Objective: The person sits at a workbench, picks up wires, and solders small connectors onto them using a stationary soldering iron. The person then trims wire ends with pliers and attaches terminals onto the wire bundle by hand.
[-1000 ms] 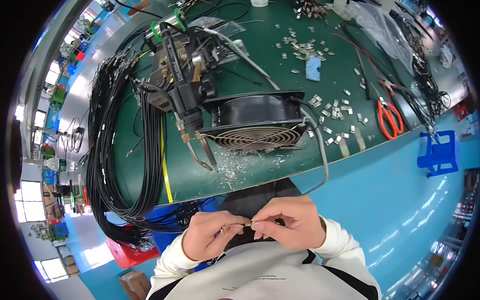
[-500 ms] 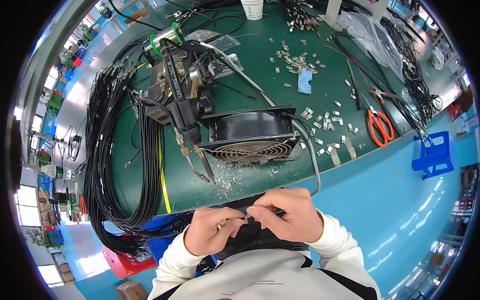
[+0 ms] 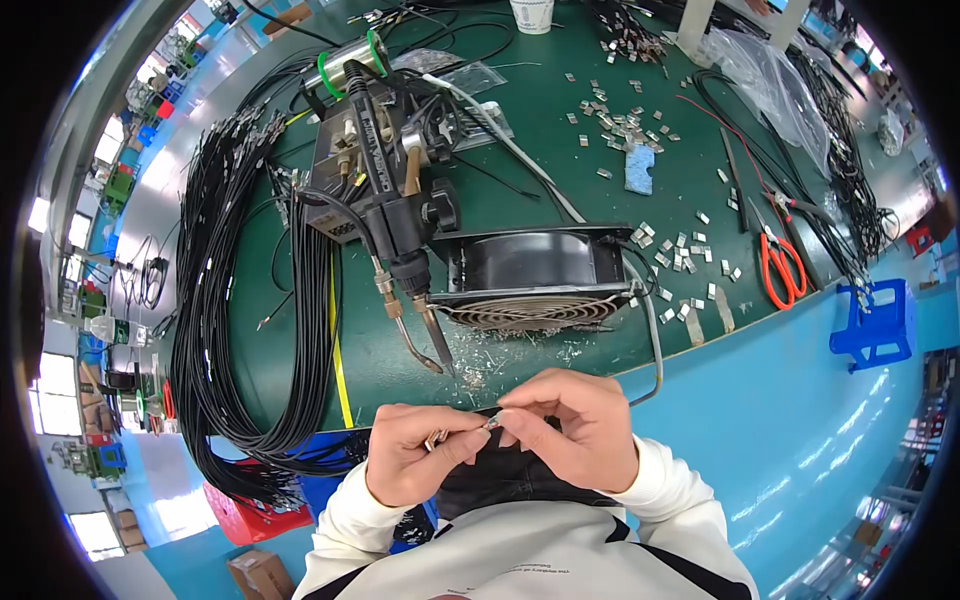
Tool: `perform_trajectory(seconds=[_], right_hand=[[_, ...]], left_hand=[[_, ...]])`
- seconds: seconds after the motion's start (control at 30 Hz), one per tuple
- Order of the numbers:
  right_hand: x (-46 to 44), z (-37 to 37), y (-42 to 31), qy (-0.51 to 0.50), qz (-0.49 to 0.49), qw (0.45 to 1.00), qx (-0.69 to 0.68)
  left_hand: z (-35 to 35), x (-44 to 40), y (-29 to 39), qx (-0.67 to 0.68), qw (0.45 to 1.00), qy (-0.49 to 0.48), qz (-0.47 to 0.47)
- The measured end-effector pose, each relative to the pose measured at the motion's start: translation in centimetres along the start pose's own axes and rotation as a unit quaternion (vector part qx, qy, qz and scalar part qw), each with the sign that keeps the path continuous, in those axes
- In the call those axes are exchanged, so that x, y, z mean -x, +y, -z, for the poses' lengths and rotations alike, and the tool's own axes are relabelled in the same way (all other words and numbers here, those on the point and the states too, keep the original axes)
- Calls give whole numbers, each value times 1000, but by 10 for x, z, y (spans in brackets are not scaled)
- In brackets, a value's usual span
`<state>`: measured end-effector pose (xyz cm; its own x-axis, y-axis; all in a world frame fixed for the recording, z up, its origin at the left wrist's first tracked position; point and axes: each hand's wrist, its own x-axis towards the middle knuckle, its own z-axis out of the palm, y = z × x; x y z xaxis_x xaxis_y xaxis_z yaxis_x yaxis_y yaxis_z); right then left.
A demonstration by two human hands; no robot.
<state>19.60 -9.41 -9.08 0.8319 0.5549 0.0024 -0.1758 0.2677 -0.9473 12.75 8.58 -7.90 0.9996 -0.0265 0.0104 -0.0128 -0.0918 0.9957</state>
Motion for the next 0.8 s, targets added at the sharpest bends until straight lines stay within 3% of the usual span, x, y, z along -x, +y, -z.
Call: perform_trajectory(seconds=[0.2,0.8], right_hand=[[-9,6,5,-46,115,989,79],[-13,4,8,-34,122,984,124]], left_hand=[[7,-5,-3,28,999,15,-5],[6,-5,-6,-18,999,40,-23]])
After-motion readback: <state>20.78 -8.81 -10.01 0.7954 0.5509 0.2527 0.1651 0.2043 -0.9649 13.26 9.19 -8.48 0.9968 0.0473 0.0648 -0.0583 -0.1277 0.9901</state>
